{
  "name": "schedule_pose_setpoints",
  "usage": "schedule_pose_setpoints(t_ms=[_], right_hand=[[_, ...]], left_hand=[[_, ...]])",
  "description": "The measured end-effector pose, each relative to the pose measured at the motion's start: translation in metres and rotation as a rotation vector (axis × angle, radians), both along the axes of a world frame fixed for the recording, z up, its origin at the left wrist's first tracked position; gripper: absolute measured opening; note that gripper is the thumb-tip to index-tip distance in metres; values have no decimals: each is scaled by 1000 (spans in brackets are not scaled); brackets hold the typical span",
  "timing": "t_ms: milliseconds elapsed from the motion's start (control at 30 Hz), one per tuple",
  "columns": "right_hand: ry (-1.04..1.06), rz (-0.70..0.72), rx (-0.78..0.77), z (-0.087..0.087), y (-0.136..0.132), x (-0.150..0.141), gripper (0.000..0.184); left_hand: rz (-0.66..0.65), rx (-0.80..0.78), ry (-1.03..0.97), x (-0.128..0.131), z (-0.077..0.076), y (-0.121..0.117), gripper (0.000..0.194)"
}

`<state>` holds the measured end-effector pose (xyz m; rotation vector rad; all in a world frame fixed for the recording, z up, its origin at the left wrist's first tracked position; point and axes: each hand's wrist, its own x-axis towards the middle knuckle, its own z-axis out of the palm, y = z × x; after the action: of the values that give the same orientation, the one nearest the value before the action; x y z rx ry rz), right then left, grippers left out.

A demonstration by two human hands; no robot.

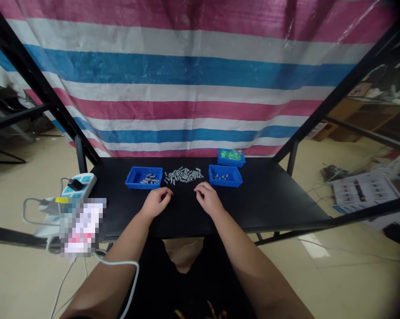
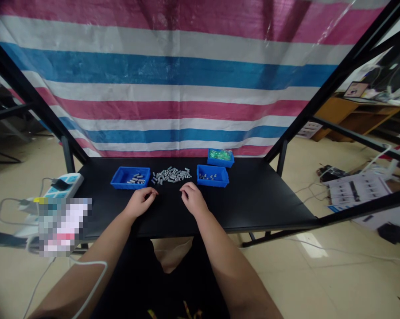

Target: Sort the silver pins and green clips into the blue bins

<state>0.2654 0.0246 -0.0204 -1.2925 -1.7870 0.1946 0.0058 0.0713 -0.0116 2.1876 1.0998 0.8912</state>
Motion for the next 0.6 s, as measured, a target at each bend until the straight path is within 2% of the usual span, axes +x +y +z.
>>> schedule_pose_setpoints(t_ms=[133,300,500,600], right_hand=[[58,-125,197,9,-2,6,23],[120,-379,321,7,4,24,22],[152,-489,311,5,5,29,20],[130,-440,201,6,-2,24,19]], left_hand=[[-3,0,5,-1,0,0,20],[-12,-5,1,-2,-2,2,19],[-9,-4,8,-1,-1,0,20],[-16,0,11,0,0,0,20]])
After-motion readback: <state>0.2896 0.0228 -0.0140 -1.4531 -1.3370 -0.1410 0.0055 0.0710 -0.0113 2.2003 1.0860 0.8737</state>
